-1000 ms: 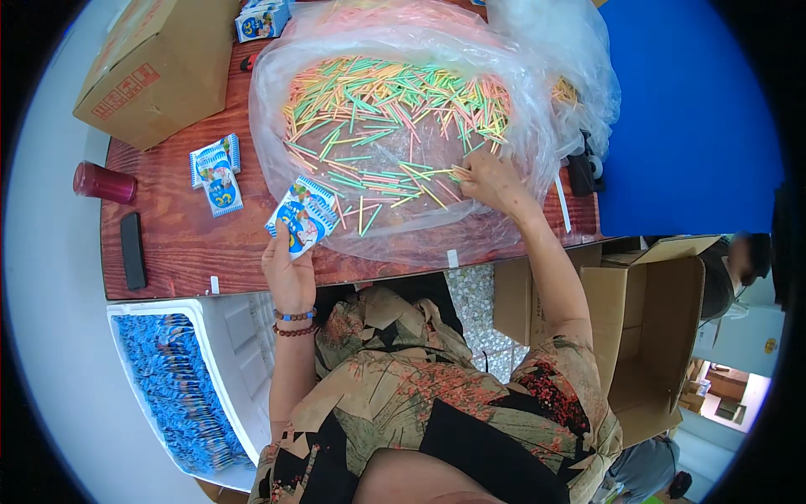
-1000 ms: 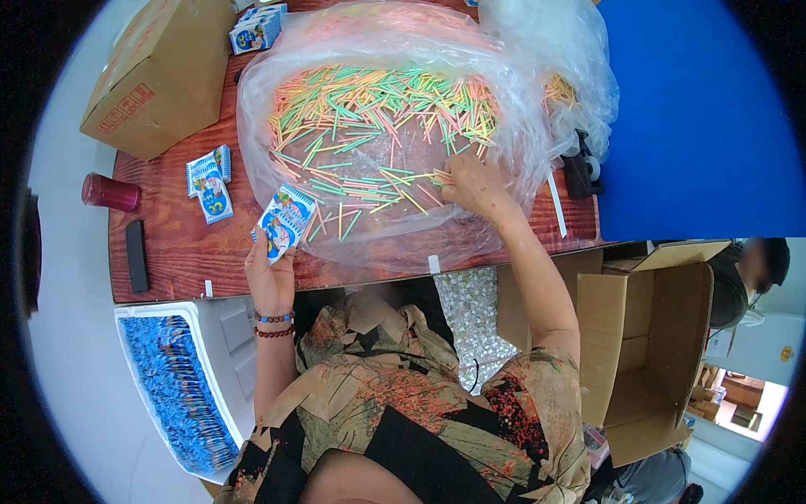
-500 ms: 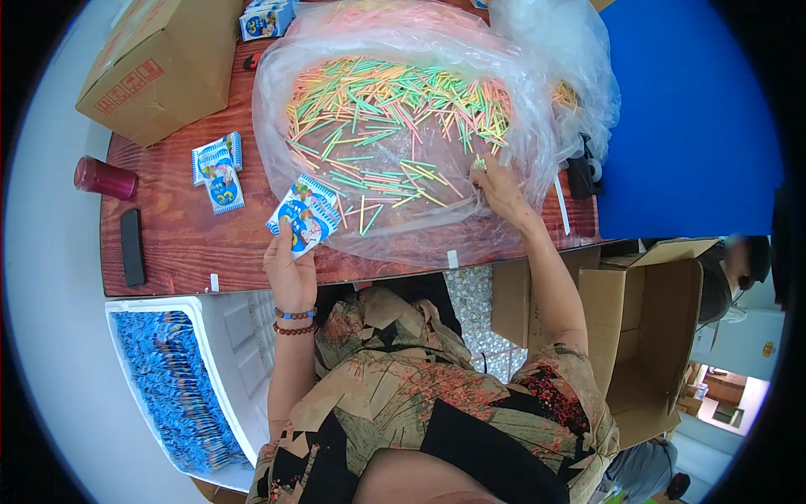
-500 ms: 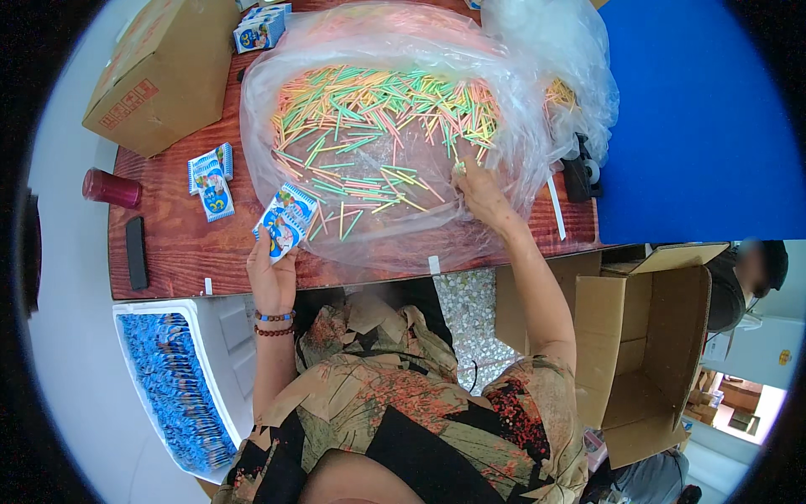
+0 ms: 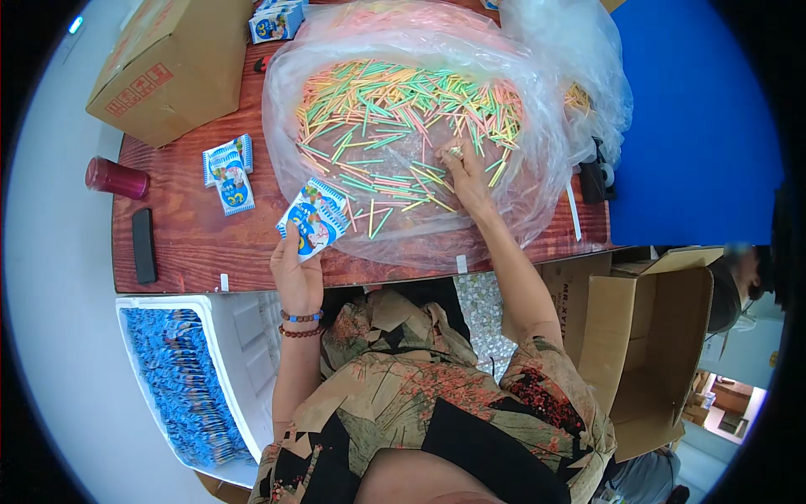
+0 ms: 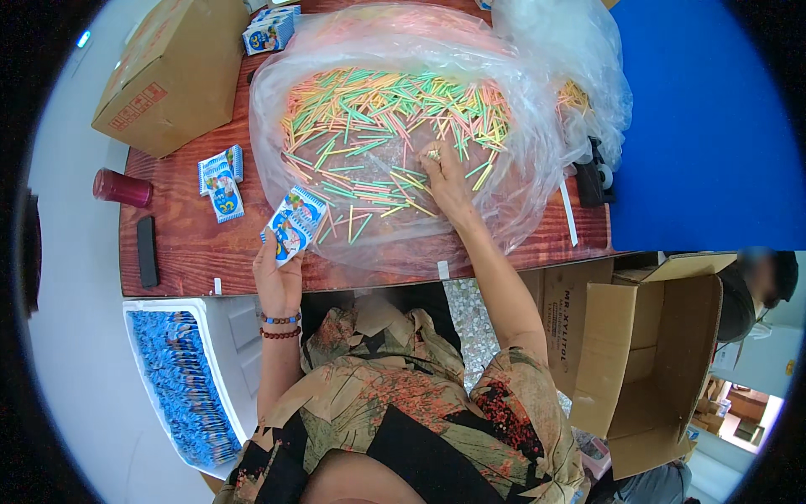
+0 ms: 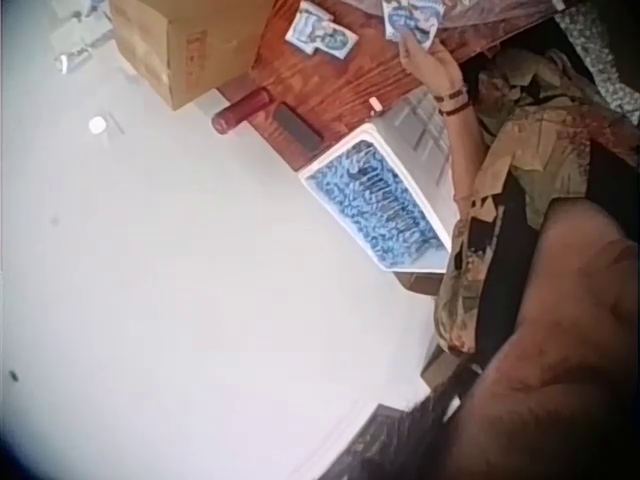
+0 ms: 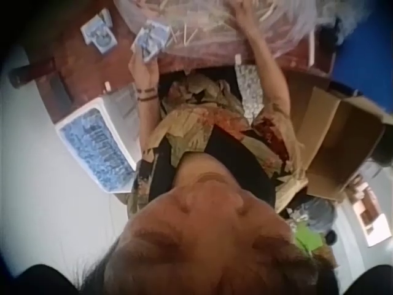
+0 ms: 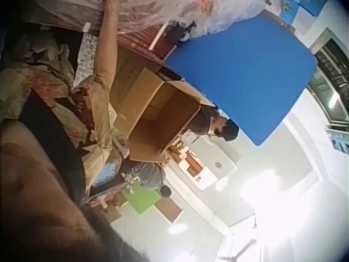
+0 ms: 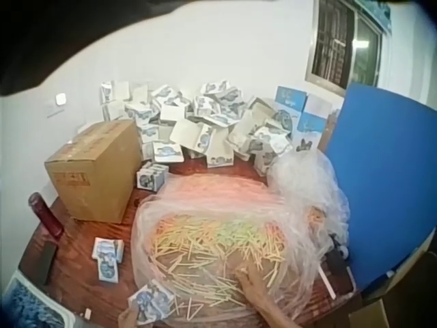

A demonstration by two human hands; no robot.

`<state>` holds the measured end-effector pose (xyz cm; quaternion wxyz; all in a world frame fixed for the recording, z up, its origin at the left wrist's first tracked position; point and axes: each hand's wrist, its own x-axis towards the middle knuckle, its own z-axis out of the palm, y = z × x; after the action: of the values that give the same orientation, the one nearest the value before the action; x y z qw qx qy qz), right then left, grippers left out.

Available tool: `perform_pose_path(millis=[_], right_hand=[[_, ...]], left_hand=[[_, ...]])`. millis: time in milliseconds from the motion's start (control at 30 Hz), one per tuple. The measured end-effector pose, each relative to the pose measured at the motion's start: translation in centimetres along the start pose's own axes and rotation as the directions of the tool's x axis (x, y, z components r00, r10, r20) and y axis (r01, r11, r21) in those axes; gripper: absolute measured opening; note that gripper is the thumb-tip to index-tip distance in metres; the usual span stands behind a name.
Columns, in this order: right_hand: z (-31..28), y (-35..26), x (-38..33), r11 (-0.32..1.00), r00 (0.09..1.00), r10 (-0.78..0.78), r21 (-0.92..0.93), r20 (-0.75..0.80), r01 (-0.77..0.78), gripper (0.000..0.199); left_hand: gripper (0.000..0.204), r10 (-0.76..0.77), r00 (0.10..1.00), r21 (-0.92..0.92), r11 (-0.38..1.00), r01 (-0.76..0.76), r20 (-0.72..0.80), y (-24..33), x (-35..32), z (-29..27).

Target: Picking up small multicolored sticks and placing them into individual blue packets.

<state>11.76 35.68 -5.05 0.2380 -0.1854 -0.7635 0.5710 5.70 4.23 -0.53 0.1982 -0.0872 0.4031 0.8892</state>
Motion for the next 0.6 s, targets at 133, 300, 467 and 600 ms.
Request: perform_pose_path(millis=[133, 300, 467, 600], right_hand=[[0.7, -0.4, 0.1, 0.948, 0.996, -0.076, -0.308, 0.039, 0.084, 0.010], [0.5, -1.2, -0.2, 0.986, 0.999, -0.036, -0.161, 0.009, 0.037, 0.011], [2.3, -7.8, 0.0, 0.632, 0.997, -0.072, 0.773, -0.012, 0.055, 0.016], [6.0, -12.0, -1.6, 0.415, 0.999, -0.034, 0.910, 0.024, -0.008, 0.020]], left_hand=[[0.024, -0.004, 1.000, 0.009, 1.000, 0.004, -0.001, 0.2, 0.1, -0.5], [0.025, -0.026, 1.000, -0.020, 0.999, 0.026, 0.001, -0.4, 0.2, 0.8], [0.022, -0.043, 0.998, -0.080, 0.996, 0.047, 0.054, -0.7, 0.1, 2.3], [0.021, -0.021, 0.999, -0.115, 0.993, 0.024, 0.026, -1.5, 0.2, 4.6]])
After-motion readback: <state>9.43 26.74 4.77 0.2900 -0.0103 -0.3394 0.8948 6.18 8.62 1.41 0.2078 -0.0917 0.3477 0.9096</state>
